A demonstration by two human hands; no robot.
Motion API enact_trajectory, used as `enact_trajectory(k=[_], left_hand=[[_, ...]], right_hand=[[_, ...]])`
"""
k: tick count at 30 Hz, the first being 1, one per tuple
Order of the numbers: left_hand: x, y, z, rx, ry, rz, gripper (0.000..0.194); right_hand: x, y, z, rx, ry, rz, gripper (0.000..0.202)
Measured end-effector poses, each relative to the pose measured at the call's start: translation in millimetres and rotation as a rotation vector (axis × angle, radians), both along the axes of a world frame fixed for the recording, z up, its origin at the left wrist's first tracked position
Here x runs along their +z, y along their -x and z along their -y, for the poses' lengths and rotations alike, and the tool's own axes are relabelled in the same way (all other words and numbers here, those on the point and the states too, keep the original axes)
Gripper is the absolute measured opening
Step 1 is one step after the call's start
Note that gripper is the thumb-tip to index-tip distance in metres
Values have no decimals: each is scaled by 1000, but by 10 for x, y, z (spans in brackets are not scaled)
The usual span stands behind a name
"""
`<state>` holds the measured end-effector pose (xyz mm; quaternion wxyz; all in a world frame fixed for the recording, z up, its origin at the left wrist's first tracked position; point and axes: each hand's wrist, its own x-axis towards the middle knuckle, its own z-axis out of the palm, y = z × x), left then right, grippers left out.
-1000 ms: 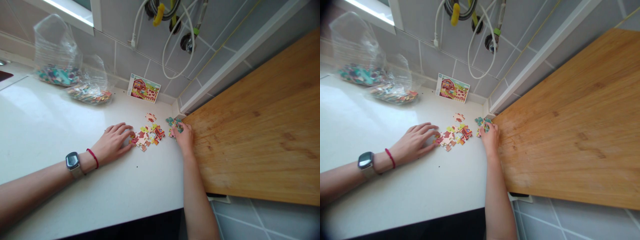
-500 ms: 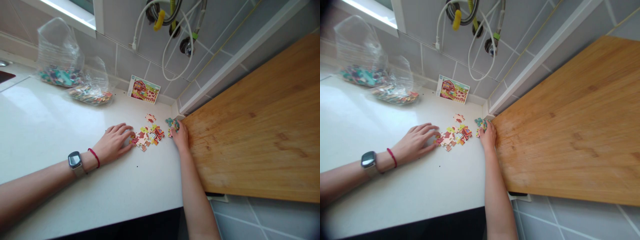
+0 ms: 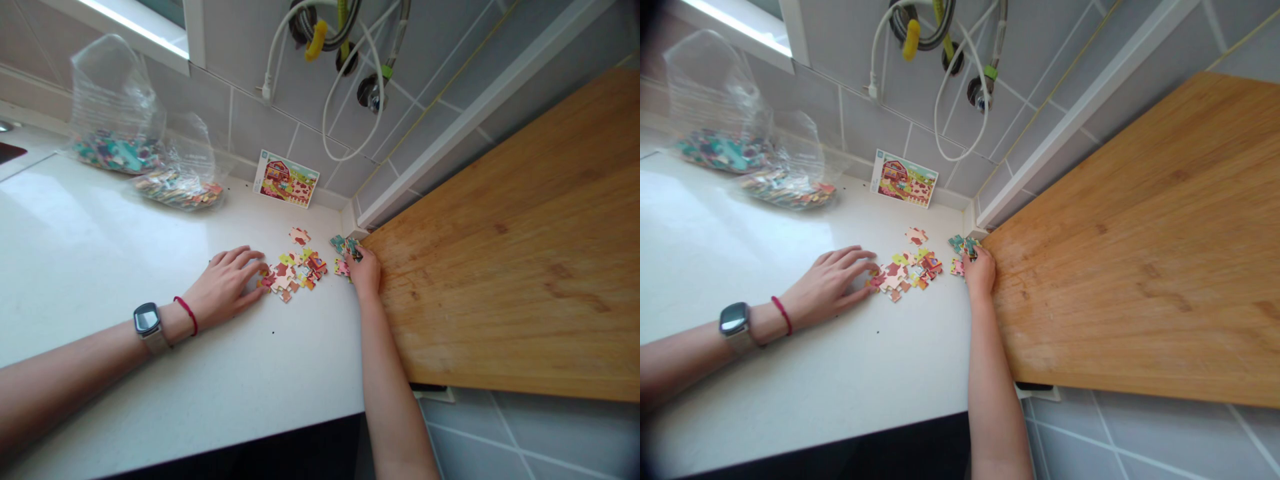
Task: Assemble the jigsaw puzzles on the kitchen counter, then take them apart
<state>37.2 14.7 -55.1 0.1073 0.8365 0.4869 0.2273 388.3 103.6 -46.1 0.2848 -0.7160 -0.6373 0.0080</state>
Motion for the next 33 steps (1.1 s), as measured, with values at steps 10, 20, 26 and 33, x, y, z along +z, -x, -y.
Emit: enact_trajectory(k=[10, 20, 26, 33], left_hand=[[-16, 4, -3, -1, 0, 22, 38], [-26, 5, -6, -3, -5, -15, 38], [8, -1, 0, 2, 5, 5, 37], [-2, 0, -4, -1, 11, 40, 38]], right_hand=[[-27, -1, -35, 0, 13, 21, 40], [91, 117, 2, -92, 161, 73, 52], [173, 151, 52, -142, 118, 6, 37], [238, 201, 102, -5, -88, -294, 40]])
